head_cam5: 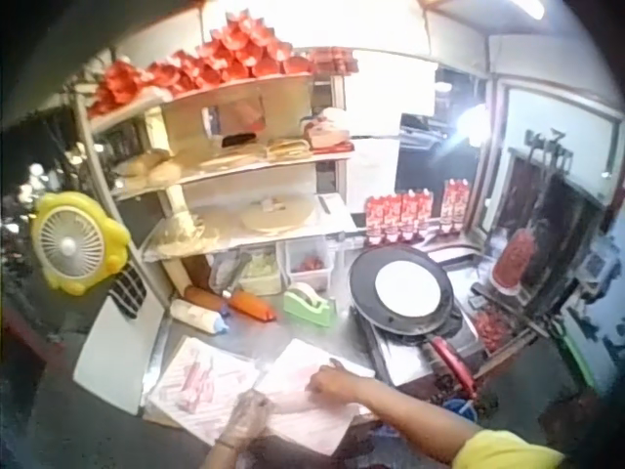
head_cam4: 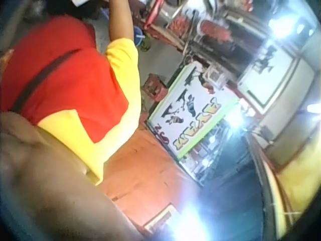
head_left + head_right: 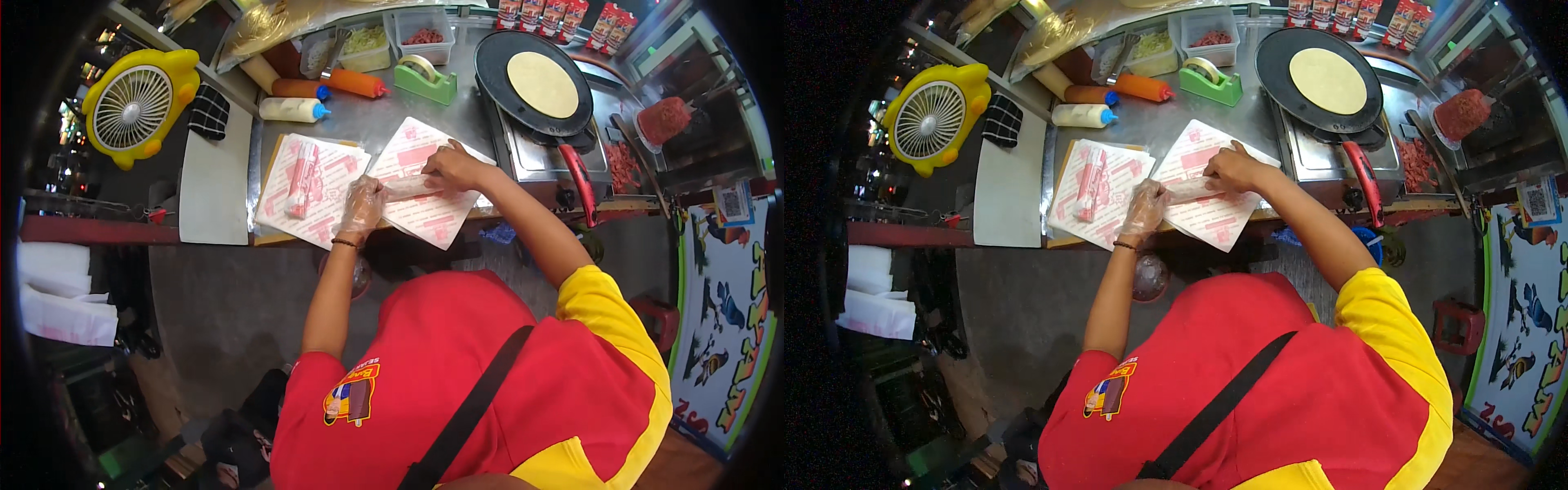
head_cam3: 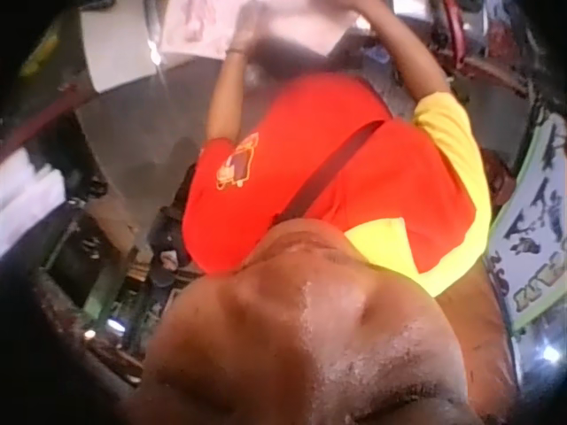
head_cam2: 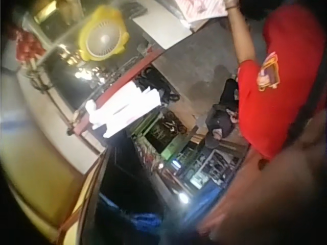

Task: Preparing two kebabs by adding ingredients to tortillas and rolling them.

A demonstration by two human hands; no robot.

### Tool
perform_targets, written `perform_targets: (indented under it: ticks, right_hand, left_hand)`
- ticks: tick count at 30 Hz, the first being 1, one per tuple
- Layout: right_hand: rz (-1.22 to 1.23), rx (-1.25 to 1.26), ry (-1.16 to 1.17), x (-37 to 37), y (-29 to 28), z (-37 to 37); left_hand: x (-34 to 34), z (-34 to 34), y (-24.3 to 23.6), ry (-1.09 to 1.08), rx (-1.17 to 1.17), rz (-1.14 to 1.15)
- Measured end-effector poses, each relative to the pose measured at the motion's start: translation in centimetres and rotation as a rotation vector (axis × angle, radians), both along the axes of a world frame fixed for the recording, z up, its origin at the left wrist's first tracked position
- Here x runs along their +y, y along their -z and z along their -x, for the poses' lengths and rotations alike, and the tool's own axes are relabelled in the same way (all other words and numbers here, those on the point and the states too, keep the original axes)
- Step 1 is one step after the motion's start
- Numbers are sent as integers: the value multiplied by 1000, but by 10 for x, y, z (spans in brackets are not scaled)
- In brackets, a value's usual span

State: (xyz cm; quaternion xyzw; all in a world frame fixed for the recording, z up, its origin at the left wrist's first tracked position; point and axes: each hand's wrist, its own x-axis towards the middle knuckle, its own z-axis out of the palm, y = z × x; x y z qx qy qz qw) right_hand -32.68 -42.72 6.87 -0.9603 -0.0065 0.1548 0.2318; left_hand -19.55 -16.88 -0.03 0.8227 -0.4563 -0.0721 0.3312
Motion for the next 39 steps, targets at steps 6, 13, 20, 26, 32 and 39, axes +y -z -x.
perform_targets:
  ticks: [6,13,20,26,32,39]
  right_hand:
    - [-1,-101,60,4,7,5]
    - [27,-90,44,8,7,5]
    - [-20,-169,69,1,20,9]
    - [91,-783,-68,22,34,27]
    - [95,-730,-87,30,31,39]
    - [115,-350,1,7,15,-17]
  left_hand:
    - [-21,70,-12,-705,-487,197]
    - [-23,70,7,-681,60,89]
    - [-43,79,-14,-262,-383,366]
    - [-37,63,-13,-1,-439,240]
    - [-15,44,-15,198,-437,201]
    - [-32,-19,-15,312,-178,137]
